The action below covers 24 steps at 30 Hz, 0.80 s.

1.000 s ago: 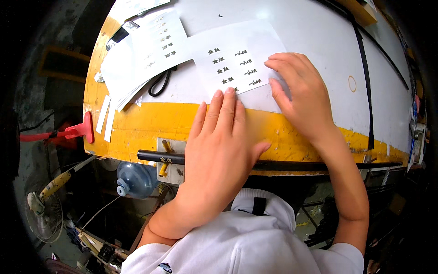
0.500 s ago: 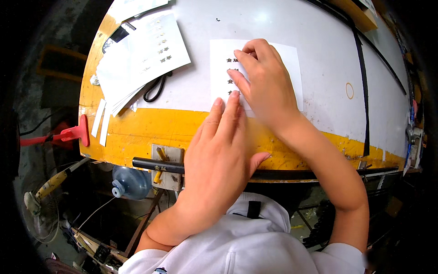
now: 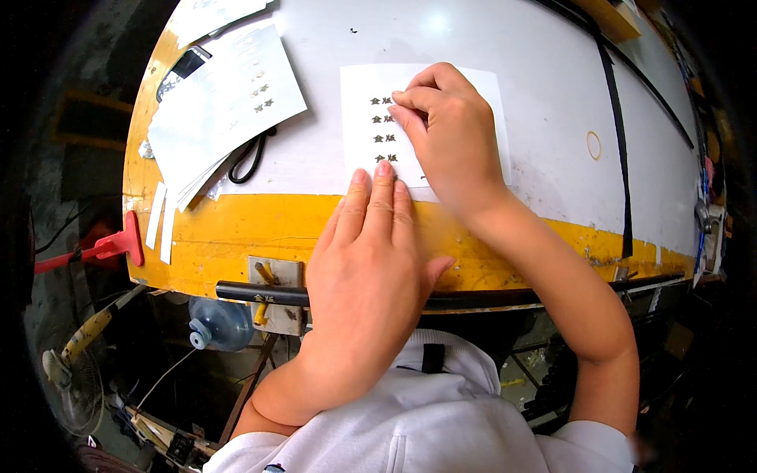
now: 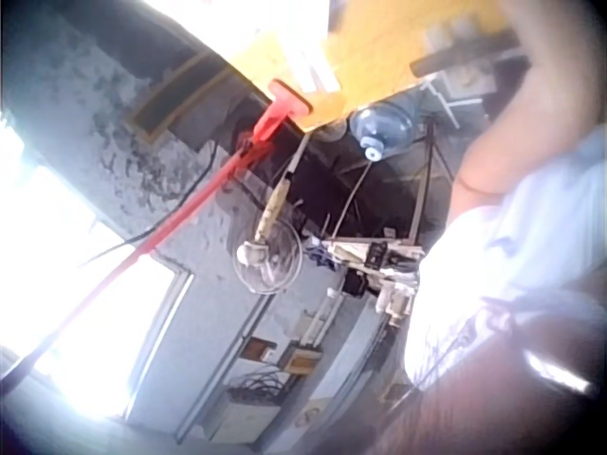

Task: The person picks up a small adhesive sticker from a sheet, aligns it with a specific section on a black rod held in a clamp, and presses it down to secure it. The person repeats this for several rods, moving each finished rod to a stack on the workbench.

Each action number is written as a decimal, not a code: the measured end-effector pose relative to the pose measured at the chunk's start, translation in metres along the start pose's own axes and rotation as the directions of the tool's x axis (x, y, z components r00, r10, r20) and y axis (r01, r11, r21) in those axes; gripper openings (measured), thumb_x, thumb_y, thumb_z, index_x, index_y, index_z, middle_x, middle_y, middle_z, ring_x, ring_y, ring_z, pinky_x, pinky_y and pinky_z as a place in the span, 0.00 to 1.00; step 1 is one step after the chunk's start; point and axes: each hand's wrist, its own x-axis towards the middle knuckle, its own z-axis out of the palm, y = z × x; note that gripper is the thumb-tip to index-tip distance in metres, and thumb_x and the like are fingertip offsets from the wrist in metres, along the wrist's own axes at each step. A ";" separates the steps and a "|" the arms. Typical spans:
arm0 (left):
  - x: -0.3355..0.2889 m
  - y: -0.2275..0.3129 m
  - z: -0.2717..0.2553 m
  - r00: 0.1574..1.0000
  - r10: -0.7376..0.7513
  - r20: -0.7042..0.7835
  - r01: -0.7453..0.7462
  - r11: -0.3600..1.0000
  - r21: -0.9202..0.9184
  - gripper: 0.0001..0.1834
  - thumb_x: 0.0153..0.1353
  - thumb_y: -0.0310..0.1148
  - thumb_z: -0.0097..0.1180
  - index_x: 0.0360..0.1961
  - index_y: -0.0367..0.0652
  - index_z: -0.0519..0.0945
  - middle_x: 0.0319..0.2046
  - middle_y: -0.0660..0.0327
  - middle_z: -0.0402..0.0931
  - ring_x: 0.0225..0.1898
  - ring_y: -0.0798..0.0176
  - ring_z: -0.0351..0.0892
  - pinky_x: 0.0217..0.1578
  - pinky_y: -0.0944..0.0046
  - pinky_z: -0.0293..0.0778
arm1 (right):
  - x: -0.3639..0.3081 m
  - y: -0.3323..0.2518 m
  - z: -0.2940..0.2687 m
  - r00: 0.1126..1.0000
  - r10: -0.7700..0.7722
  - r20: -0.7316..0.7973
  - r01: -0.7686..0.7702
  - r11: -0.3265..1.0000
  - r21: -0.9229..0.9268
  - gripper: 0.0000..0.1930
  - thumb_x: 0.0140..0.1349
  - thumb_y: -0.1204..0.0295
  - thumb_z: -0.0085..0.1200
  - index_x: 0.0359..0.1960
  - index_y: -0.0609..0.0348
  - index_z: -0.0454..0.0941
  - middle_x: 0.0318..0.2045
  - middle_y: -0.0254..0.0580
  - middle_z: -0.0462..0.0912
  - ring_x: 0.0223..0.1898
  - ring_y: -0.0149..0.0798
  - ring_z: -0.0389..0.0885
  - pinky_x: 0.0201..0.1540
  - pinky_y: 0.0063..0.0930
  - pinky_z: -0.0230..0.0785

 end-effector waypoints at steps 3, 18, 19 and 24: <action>0.000 -0.001 0.001 1.000 0.010 -0.007 -0.010 1.000 -0.004 0.37 0.48 0.44 0.65 0.54 0.28 0.73 0.58 0.45 0.70 0.63 0.48 0.67 0.61 0.59 0.64 | 0.001 -0.004 -0.003 0.995 0.095 0.027 -0.096 0.995 0.024 0.07 0.56 0.79 0.60 0.36 0.66 0.82 0.34 0.39 0.77 0.32 0.36 0.77 0.33 0.28 0.72; 0.001 -0.003 0.002 0.999 0.027 -0.047 -0.027 1.000 -0.008 0.35 0.46 0.41 0.67 0.52 0.30 0.75 0.56 0.46 0.72 0.61 0.48 0.69 0.60 0.57 0.65 | 0.000 0.000 -0.003 0.997 0.072 -0.021 -0.070 0.995 0.071 0.04 0.55 0.78 0.60 0.31 0.64 0.79 0.35 0.39 0.74 0.32 0.34 0.77 0.36 0.27 0.73; 0.001 -0.004 0.002 0.998 0.028 -0.049 -0.028 1.000 -0.010 0.35 0.46 0.41 0.67 0.53 0.30 0.75 0.56 0.46 0.72 0.61 0.48 0.69 0.60 0.56 0.65 | 0.003 0.000 -0.004 0.995 0.102 0.010 -0.102 0.993 0.056 0.04 0.55 0.77 0.60 0.31 0.63 0.79 0.35 0.39 0.74 0.32 0.34 0.76 0.36 0.27 0.73; 0.001 -0.005 0.001 0.998 0.029 -0.050 -0.030 1.000 -0.011 0.35 0.46 0.40 0.67 0.53 0.30 0.75 0.57 0.45 0.72 0.60 0.47 0.70 0.60 0.55 0.66 | 0.018 0.005 -0.010 0.973 0.171 0.152 -0.164 0.985 -0.060 0.07 0.57 0.73 0.59 0.34 0.63 0.79 0.34 0.39 0.73 0.32 0.34 0.75 0.38 0.27 0.71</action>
